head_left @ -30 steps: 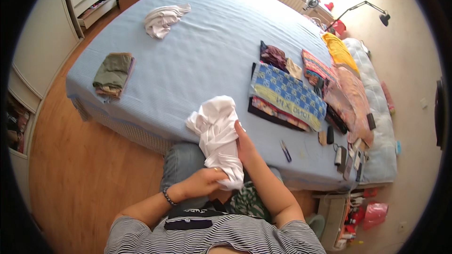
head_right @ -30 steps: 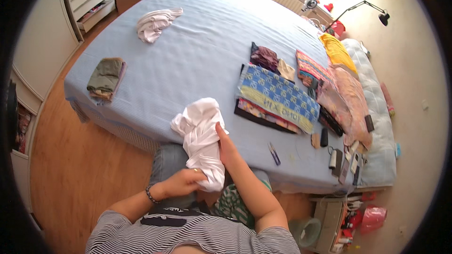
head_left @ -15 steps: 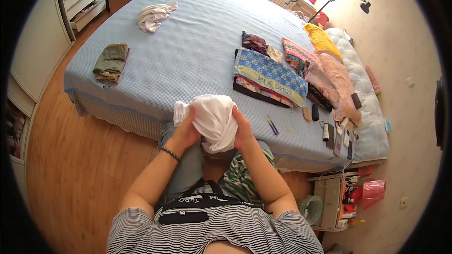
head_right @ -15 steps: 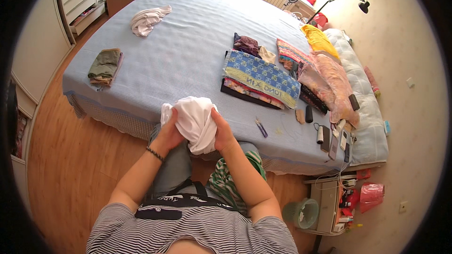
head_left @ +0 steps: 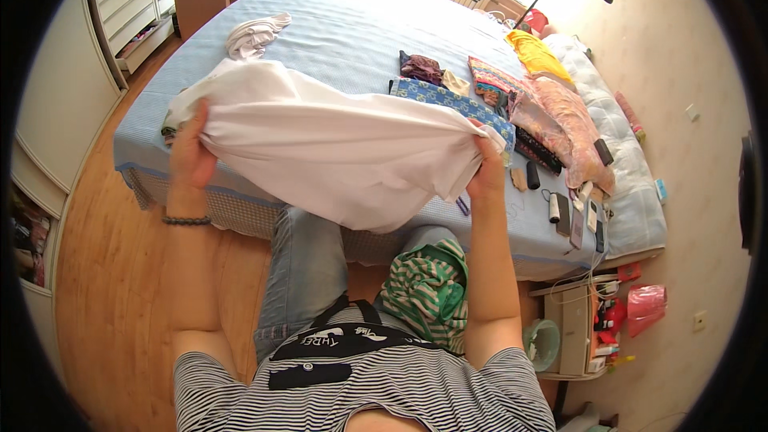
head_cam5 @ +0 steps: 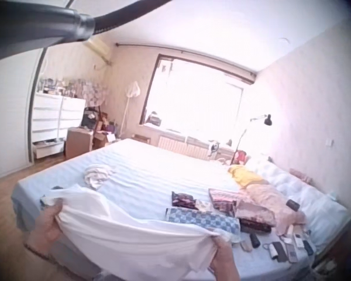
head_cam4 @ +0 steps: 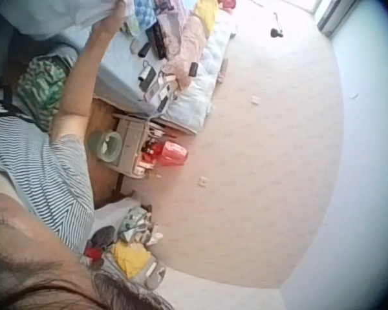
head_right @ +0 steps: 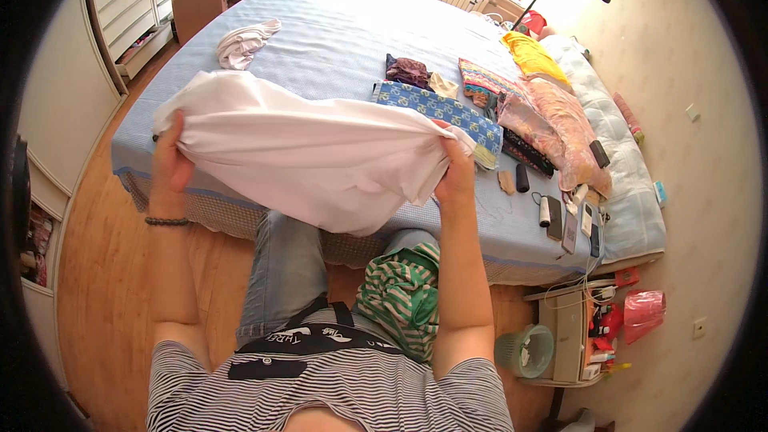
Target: The person sits on the floor and folds a blue patterned towel and a white cloth on a bed. They use a small purple tool to press the fabric and smooth the edges while folding. The person handles the items one at a time, unfolding and refolding them to achieve a neat shape.
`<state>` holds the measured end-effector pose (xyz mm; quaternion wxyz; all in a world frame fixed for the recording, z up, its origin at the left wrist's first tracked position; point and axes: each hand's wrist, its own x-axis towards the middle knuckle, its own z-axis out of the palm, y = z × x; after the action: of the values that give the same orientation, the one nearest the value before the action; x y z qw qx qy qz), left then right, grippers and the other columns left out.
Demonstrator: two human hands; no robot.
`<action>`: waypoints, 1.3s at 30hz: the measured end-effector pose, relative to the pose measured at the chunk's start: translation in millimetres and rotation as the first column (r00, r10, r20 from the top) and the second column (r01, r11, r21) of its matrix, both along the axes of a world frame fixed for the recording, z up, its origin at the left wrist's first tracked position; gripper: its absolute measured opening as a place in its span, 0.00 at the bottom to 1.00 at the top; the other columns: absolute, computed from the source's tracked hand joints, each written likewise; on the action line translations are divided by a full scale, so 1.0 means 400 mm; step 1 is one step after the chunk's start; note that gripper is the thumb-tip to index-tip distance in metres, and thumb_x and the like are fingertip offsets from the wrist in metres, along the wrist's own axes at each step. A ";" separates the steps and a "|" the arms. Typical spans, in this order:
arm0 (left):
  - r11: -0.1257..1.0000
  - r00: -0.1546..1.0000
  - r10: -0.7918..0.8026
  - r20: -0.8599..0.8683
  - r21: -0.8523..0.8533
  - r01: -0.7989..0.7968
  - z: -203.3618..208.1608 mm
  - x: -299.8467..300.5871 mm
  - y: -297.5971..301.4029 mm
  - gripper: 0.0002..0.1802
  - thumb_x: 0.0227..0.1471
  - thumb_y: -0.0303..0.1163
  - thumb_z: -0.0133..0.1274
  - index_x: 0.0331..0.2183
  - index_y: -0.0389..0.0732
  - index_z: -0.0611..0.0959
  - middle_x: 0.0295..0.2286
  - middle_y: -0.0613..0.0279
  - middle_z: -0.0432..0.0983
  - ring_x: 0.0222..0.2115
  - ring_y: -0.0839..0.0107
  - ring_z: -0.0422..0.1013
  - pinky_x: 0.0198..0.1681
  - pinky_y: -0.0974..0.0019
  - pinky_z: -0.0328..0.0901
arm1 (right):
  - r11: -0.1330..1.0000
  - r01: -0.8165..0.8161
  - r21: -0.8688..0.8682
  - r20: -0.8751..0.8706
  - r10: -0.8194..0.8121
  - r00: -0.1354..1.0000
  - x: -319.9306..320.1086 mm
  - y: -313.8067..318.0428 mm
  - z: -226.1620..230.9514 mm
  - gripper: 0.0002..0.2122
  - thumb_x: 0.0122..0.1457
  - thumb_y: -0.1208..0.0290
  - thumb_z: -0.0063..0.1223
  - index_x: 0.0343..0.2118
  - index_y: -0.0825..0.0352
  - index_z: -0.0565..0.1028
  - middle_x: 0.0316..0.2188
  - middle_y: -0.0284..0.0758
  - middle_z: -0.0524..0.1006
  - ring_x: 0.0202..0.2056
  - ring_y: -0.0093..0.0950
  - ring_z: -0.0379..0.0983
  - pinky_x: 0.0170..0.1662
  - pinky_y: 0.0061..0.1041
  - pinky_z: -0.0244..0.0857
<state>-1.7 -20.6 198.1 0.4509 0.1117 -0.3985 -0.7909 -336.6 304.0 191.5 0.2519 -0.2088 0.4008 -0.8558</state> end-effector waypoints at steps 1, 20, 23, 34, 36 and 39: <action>0.999 1.000 -0.018 -0.017 0.046 0.018 0.000 0.022 -0.026 0.22 0.59 0.39 0.48 0.50 0.35 0.71 0.47 0.56 0.71 0.48 0.64 0.68 0.53 0.59 0.63 | 1.000 -0.010 0.009 -0.078 0.010 0.997 -0.003 0.010 0.021 0.10 0.56 0.74 0.50 0.41 0.69 0.73 0.38 0.37 0.76 0.39 0.30 0.74 0.44 0.28 0.70; 0.879 0.993 -0.106 0.057 0.472 0.066 -0.222 0.087 -0.010 0.22 0.59 0.41 0.48 0.50 0.37 0.71 0.47 0.61 0.71 0.48 0.64 0.68 0.55 0.57 0.62 | 0.625 0.246 0.740 -0.586 0.422 0.692 0.035 -0.125 -0.193 0.09 0.56 0.68 0.54 0.31 0.69 0.78 0.24 0.33 0.77 0.26 0.22 0.72 0.31 0.23 0.67; 0.845 0.967 -0.220 0.126 0.519 0.125 -0.384 0.117 0.063 0.21 0.54 0.31 0.54 0.49 0.36 0.71 0.45 0.60 0.72 0.47 0.65 0.68 0.52 0.60 0.65 | 0.612 0.234 0.756 -0.609 0.523 0.596 0.145 -0.198 -0.263 0.11 0.53 0.67 0.57 0.35 0.68 0.78 0.31 0.40 0.78 0.34 0.31 0.75 0.39 0.29 0.68; 0.867 0.798 -0.406 0.445 0.463 0.183 -0.474 0.193 0.150 0.22 0.48 0.23 0.58 0.47 0.35 0.74 0.44 0.61 0.73 0.44 0.68 0.70 0.47 0.63 0.67 | 0.523 0.366 0.770 -0.638 0.649 0.414 0.273 -0.488 -0.347 0.12 0.50 0.68 0.58 0.37 0.67 0.76 0.30 0.40 0.77 0.35 0.38 0.74 0.40 0.34 0.66; 0.937 0.917 -0.270 0.293 0.299 0.180 -0.421 0.192 0.136 0.16 0.50 0.25 0.56 0.43 0.35 0.76 0.41 0.60 0.75 0.42 0.68 0.71 0.47 0.63 0.67 | 0.606 0.256 0.753 -0.631 0.554 0.543 0.240 -0.468 -0.321 0.11 0.51 0.70 0.56 0.36 0.68 0.76 0.28 0.38 0.76 0.33 0.32 0.73 0.38 0.31 0.66; 0.955 0.997 -0.072 0.014 0.290 0.065 -0.261 0.226 0.048 0.21 0.57 0.36 0.51 0.48 0.35 0.72 0.47 0.54 0.70 0.49 0.62 0.66 0.54 0.55 0.61 | 0.800 -0.117 0.589 -0.409 0.420 0.810 0.200 -0.381 -0.172 0.05 0.53 0.74 0.52 0.33 0.69 0.74 0.26 0.27 0.72 0.31 0.17 0.66 0.36 0.20 0.61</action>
<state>88.8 -1.4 93.9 0.3970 0.1723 -0.2879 -0.8543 -256.5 151.7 122.9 0.3055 -0.4099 0.6412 -0.5723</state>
